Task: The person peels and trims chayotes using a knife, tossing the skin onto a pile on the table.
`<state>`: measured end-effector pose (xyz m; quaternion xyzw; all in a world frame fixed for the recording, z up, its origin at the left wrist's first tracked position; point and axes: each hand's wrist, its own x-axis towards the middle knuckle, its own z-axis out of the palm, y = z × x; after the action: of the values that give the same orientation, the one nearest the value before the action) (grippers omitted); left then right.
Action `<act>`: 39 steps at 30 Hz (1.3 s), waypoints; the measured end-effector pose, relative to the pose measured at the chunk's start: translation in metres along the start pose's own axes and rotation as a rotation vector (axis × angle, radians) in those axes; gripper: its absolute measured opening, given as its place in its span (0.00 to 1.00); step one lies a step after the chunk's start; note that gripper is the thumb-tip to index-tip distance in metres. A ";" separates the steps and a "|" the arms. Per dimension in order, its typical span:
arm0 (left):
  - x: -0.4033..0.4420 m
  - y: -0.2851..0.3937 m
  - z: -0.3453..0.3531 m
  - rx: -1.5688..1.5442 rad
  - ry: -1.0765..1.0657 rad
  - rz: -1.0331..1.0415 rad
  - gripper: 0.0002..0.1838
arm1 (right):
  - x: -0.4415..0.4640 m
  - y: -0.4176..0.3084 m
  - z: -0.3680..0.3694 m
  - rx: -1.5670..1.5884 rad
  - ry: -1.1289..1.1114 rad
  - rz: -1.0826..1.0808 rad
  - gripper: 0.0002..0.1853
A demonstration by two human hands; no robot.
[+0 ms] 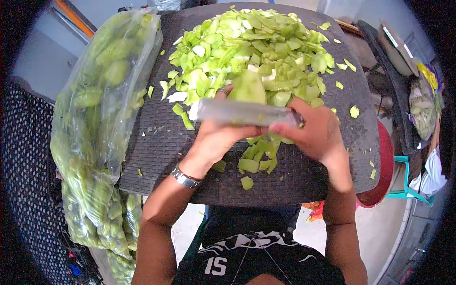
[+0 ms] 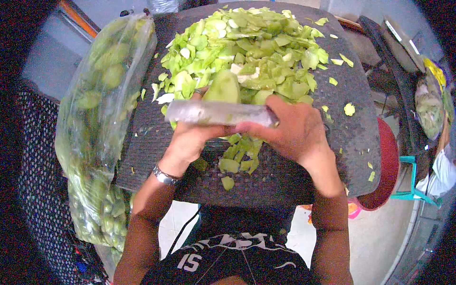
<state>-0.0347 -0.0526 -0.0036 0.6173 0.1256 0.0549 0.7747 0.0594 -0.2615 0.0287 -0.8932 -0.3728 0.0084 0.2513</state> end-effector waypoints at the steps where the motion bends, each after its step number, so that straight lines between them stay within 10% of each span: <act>1: 0.001 -0.002 -0.002 0.141 -0.006 0.058 0.56 | -0.001 -0.003 0.002 -0.012 0.012 -0.014 0.36; 10: -0.008 0.013 0.011 0.377 -0.003 0.188 0.53 | 0.008 0.033 -0.024 -0.090 0.137 0.374 0.36; 17: -0.006 0.002 0.000 0.370 -0.001 0.126 0.58 | -0.001 -0.003 0.000 -0.098 0.055 -0.042 0.35; 21: -0.010 0.022 0.009 0.559 0.013 0.184 0.56 | 0.005 0.030 -0.026 -0.042 0.103 0.338 0.35; 26: -0.005 0.008 0.003 0.582 -0.035 0.287 0.54 | -0.001 0.006 -0.002 -0.070 0.054 -0.031 0.35; 39: -0.004 0.010 0.004 0.437 -0.015 0.190 0.46 | 0.005 0.011 -0.016 -0.145 0.023 0.167 0.38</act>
<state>-0.0371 -0.0549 0.0071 0.7796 0.0702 0.0945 0.6151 0.0735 -0.2712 0.0387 -0.9370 -0.2940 -0.0079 0.1884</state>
